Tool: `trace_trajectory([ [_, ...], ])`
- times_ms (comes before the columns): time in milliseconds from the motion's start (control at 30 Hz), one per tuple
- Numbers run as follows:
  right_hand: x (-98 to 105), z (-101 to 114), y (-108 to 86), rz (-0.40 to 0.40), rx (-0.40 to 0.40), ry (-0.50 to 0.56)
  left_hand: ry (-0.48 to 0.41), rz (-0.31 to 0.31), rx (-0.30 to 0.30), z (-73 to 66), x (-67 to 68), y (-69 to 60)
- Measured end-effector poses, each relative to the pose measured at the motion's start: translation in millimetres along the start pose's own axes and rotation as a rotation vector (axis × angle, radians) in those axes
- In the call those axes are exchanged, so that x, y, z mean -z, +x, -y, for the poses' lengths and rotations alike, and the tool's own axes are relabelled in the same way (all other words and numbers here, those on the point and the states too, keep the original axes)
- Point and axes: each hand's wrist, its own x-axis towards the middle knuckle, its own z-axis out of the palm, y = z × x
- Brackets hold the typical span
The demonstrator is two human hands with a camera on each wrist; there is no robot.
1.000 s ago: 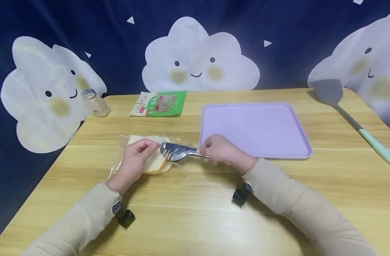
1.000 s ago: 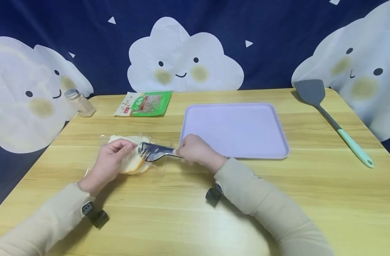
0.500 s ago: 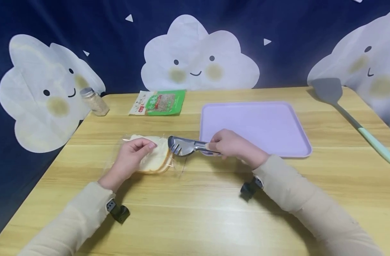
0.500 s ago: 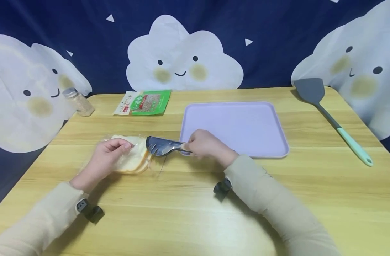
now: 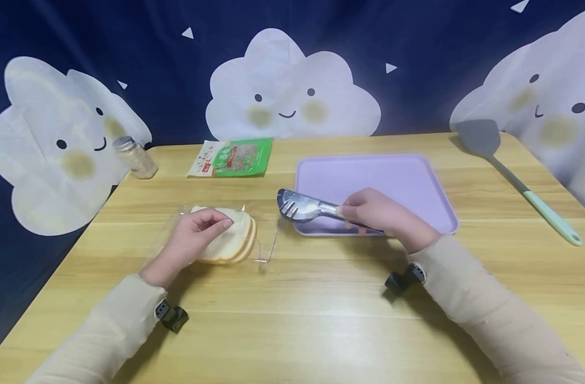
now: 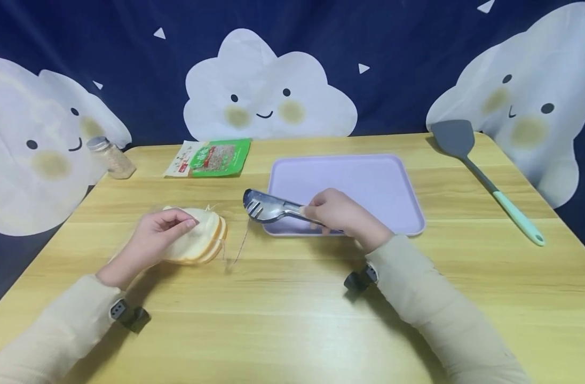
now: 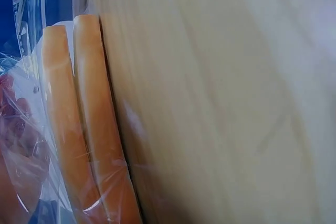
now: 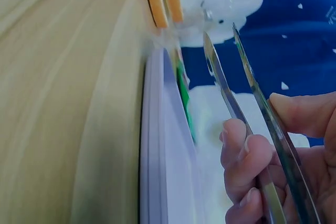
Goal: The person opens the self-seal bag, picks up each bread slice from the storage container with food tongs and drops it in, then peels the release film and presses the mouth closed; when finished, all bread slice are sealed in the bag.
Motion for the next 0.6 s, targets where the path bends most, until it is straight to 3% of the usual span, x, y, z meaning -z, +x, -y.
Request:
trace_trajectory([
  [600,40.0,-37.3,-25.5,-0.132,-0.002,-0.036,-0.011,-0.028,-0.037,0.2,0.7,1.2],
])
